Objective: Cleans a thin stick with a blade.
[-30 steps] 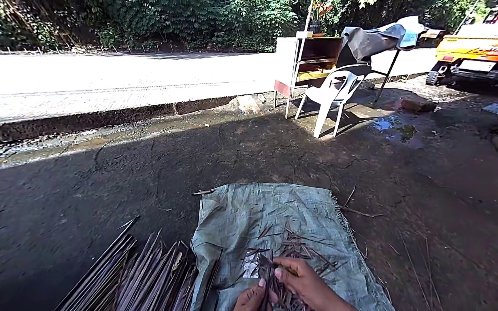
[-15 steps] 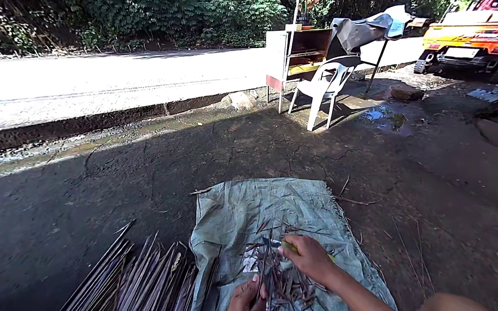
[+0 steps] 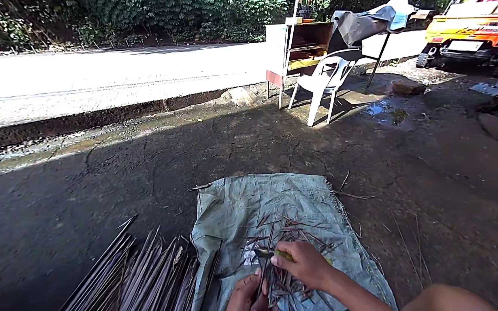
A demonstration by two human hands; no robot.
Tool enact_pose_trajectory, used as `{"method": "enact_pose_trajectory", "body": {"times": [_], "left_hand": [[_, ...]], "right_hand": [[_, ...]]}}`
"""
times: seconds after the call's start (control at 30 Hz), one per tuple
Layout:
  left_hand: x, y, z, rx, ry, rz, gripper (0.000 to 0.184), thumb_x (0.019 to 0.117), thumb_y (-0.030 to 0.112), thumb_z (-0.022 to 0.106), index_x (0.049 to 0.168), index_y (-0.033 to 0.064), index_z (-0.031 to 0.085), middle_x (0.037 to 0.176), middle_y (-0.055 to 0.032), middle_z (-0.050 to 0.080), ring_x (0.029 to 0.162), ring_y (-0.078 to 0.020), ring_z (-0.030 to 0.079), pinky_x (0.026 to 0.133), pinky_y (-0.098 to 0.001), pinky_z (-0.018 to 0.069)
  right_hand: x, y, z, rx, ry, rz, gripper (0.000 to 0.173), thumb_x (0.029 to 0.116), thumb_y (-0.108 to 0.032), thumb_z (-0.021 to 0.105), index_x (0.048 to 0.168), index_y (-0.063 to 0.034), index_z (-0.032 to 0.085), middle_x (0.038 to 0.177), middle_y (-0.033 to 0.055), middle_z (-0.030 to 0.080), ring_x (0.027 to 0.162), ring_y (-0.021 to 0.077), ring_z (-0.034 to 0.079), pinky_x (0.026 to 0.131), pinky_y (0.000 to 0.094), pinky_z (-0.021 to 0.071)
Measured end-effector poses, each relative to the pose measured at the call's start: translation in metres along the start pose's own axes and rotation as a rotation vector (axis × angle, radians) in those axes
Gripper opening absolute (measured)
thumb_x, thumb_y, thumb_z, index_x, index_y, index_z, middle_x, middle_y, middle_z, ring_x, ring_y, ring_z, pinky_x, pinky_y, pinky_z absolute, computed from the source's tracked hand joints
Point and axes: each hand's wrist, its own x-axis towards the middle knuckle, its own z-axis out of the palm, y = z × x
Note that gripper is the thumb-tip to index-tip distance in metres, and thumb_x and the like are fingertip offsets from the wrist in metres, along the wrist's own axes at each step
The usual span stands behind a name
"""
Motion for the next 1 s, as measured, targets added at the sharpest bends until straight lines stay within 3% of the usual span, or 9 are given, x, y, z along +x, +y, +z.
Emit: {"method": "enact_pose_trajectory", "body": {"times": [0.1, 0.27, 0.43, 0.5, 0.63, 0.7, 0.87, 1.0], "left_hand": [[0.001, 0.000, -0.002, 0.026, -0.007, -0.008, 0.056, 0.1101, 0.012, 0.015, 0.066, 0.0174, 0.050, 0.044, 0.0104, 0.041, 0.041, -0.0027, 0.045, 0.057, -0.0235, 0.0528], [0.002, 0.000, 0.002, 0.036, 0.011, -0.042, 0.055, 0.1110, 0.013, 0.016, 0.067, 0.0171, 0.048, 0.044, 0.0104, 0.039, 0.039, -0.0019, 0.042, 0.053, -0.0205, 0.0484], [-0.004, -0.003, -0.001, 0.057, 0.001, -0.041, 0.055, 0.1099, 0.010, 0.017, 0.065, 0.0169, 0.049, 0.044, 0.0111, 0.041, 0.040, 0.0000, 0.042, 0.051, -0.0174, 0.0454], [-0.004, -0.003, -0.002, 0.053, 0.020, -0.037, 0.056, 0.1101, 0.009, 0.018, 0.064, 0.0167, 0.049, 0.044, 0.0108, 0.041, 0.039, -0.0001, 0.041, 0.051, -0.0174, 0.0453], [-0.001, -0.002, -0.002, 0.043, 0.039, -0.007, 0.056, 0.1103, 0.010, 0.016, 0.065, 0.0166, 0.049, 0.044, 0.0107, 0.041, 0.039, -0.0006, 0.041, 0.051, -0.0181, 0.0461], [0.001, -0.004, 0.000, 0.042, 0.042, 0.002, 0.055, 0.1105, 0.011, 0.017, 0.066, 0.0168, 0.048, 0.044, 0.0108, 0.041, 0.039, -0.0006, 0.042, 0.051, -0.0184, 0.0464], [0.003, -0.001, 0.006, 0.058, 0.068, 0.001, 0.055, 0.1108, 0.011, 0.016, 0.065, 0.0173, 0.046, 0.043, 0.0105, 0.038, 0.038, -0.0012, 0.040, 0.048, -0.0188, 0.0444], [-0.002, -0.002, 0.004, 0.077, 0.058, -0.009, 0.056, 0.1103, 0.010, 0.018, 0.063, 0.0174, 0.046, 0.043, 0.0102, 0.040, 0.039, -0.0011, 0.042, 0.050, -0.0187, 0.0460]], "right_hand": [[0.005, 0.007, -0.012, -0.014, 0.058, 0.038, 0.044, 0.1074, -0.038, 0.050, 0.104, 0.0025, 0.066, 0.081, 0.0183, 0.061, 0.077, 0.0340, 0.060, 0.073, 0.0550, 0.0465], [0.014, 0.024, -0.031, -0.034, 0.119, 0.142, 0.041, 0.1080, -0.036, 0.051, 0.107, 0.0027, 0.066, 0.087, 0.0200, 0.063, 0.083, 0.0351, 0.062, 0.079, 0.0562, 0.0470], [0.016, 0.046, -0.063, 0.049, 0.366, 0.249, 0.040, 0.1099, -0.031, 0.047, 0.108, 0.0028, 0.067, 0.083, 0.0165, 0.060, 0.078, 0.0312, 0.058, 0.076, 0.0529, 0.0467], [0.010, 0.034, -0.058, 0.067, 0.334, 0.203, 0.039, 0.1095, -0.031, 0.047, 0.107, 0.0031, 0.067, 0.082, 0.0155, 0.059, 0.076, 0.0297, 0.057, 0.075, 0.0519, 0.0468], [-0.004, -0.005, -0.003, 0.028, 0.013, 0.035, 0.042, 0.1082, -0.034, 0.049, 0.104, 0.0046, 0.066, 0.082, 0.0204, 0.062, 0.079, 0.0356, 0.062, 0.075, 0.0566, 0.0478], [-0.005, -0.007, 0.006, -0.030, -0.061, 0.017, 0.044, 0.1081, -0.037, 0.048, 0.105, 0.0036, 0.066, 0.082, 0.0210, 0.062, 0.080, 0.0372, 0.062, 0.075, 0.0578, 0.0468], [0.008, 0.008, -0.018, -0.103, 0.011, 0.103, 0.043, 0.1079, -0.037, 0.050, 0.109, 0.0028, 0.067, 0.090, 0.0228, 0.066, 0.088, 0.0388, 0.064, 0.081, 0.0590, 0.0473], [0.016, 0.034, -0.043, -0.004, 0.219, 0.246, 0.042, 0.1097, -0.033, 0.047, 0.111, 0.0036, 0.066, 0.092, 0.0223, 0.065, 0.088, 0.0370, 0.063, 0.082, 0.0575, 0.0480]]}}
